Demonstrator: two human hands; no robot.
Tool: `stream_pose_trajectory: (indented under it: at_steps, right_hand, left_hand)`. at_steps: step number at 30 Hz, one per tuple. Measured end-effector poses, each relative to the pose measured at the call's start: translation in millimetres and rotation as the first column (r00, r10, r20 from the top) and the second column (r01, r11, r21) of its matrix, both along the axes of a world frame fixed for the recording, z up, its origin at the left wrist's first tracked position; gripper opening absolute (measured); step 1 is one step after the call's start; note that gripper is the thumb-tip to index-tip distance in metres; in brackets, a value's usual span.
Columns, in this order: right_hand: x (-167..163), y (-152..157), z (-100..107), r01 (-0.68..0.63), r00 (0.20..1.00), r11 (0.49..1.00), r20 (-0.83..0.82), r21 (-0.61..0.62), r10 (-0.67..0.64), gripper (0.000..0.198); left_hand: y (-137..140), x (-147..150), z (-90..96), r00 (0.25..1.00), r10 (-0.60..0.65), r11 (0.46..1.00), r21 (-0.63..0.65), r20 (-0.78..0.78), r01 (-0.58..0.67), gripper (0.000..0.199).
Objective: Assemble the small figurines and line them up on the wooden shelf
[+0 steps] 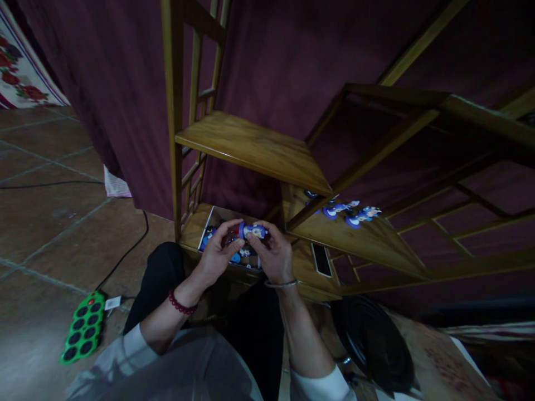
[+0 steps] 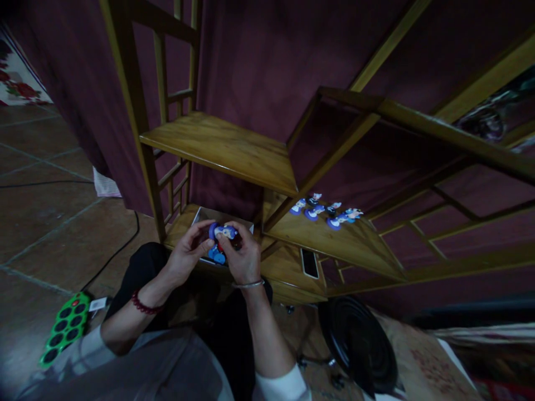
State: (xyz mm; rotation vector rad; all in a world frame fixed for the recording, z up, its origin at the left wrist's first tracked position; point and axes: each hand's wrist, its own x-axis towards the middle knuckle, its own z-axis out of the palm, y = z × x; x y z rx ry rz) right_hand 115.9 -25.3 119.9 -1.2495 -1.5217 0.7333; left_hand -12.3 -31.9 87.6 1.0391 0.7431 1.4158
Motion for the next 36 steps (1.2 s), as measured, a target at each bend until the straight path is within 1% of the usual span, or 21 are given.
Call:
stream_pose_trajectory:
  at_steps: [7, 14, 21, 28, 36]
  right_hand:
    - [4, 4, -1, -0.048, 0.998, 0.997, 0.053, 0.062, 0.045, 0.024]
    - [8, 6, 3, -0.105, 0.982, 0.987, 0.167, 0.120, 0.084, 0.022]
    - [11, 4, 10, -0.133, 0.963, 0.976, 0.254, 0.175, 0.086, 0.021]
    - [12, 5, 14, -0.160, 0.950, 0.967, 0.296, 0.196, 0.097, 0.020]
    - [13, 4, 20, -0.198, 0.928, 0.964, 0.349, 0.175, 0.128, 0.019]
  left_hand:
    - [1, 0, 1.5, 0.999, 0.024, 0.999, -0.035, 0.023, -0.023, 0.040]
    - [1, 1, -1.9, 0.998, 0.015, 0.998, -0.058, 0.059, -0.012, 0.041]
    - [0, 4, -5.1, 0.994, -0.006, 0.998, -0.068, 0.111, 0.014, 0.040]
    - [-1, 3, -4.4, 0.991, -0.015, 0.998, -0.065, 0.134, 0.024, 0.040]
    - [-3, 3, -3.7, 0.982, -0.045, 0.995, -0.081, 0.181, 0.061, 0.039]
